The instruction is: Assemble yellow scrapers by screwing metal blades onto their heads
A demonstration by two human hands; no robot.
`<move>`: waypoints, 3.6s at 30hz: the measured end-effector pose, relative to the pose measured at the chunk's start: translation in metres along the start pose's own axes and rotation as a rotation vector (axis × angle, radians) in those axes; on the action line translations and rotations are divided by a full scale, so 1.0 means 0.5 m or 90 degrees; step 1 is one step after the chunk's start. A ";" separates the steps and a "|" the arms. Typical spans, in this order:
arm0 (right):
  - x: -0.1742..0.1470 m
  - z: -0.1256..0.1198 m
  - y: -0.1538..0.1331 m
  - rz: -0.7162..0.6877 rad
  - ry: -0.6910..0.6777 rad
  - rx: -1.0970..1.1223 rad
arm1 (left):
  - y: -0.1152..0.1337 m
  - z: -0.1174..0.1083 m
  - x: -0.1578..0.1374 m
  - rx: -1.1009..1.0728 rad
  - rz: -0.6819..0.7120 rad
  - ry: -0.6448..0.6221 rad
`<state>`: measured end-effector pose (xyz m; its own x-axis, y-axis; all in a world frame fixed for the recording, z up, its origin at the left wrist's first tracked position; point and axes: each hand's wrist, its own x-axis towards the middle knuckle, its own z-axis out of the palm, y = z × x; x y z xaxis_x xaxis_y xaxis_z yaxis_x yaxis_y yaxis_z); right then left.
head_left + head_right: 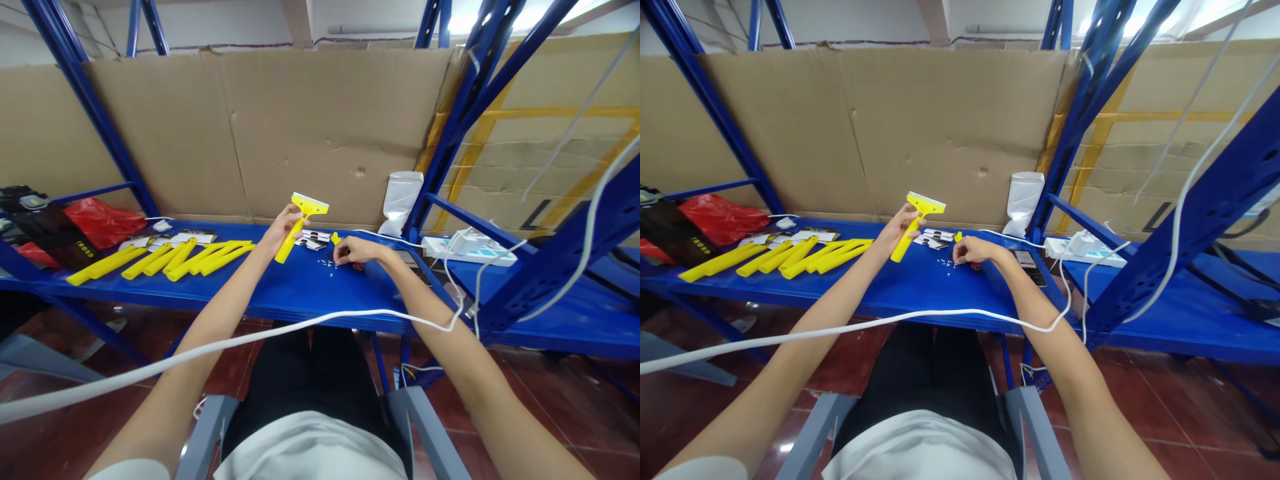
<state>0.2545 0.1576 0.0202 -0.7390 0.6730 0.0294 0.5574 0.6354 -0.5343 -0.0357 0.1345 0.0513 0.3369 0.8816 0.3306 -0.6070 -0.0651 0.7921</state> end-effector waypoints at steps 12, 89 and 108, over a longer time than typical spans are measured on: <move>0.009 0.015 0.003 0.038 0.049 -0.048 | -0.010 0.000 0.002 0.078 -0.024 0.001; 0.016 0.017 -0.023 -0.131 0.433 -0.051 | -0.063 -0.027 0.012 0.195 -0.167 -0.002; 0.031 0.029 -0.021 -0.078 0.423 0.223 | -0.062 -0.023 0.009 0.167 -0.178 -0.050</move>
<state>0.2316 0.1557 0.0139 -0.3435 0.7622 0.5487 0.2507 0.6375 -0.7285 -0.0237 0.1457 0.0222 0.5231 0.8447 0.1135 -0.2828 0.0464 0.9581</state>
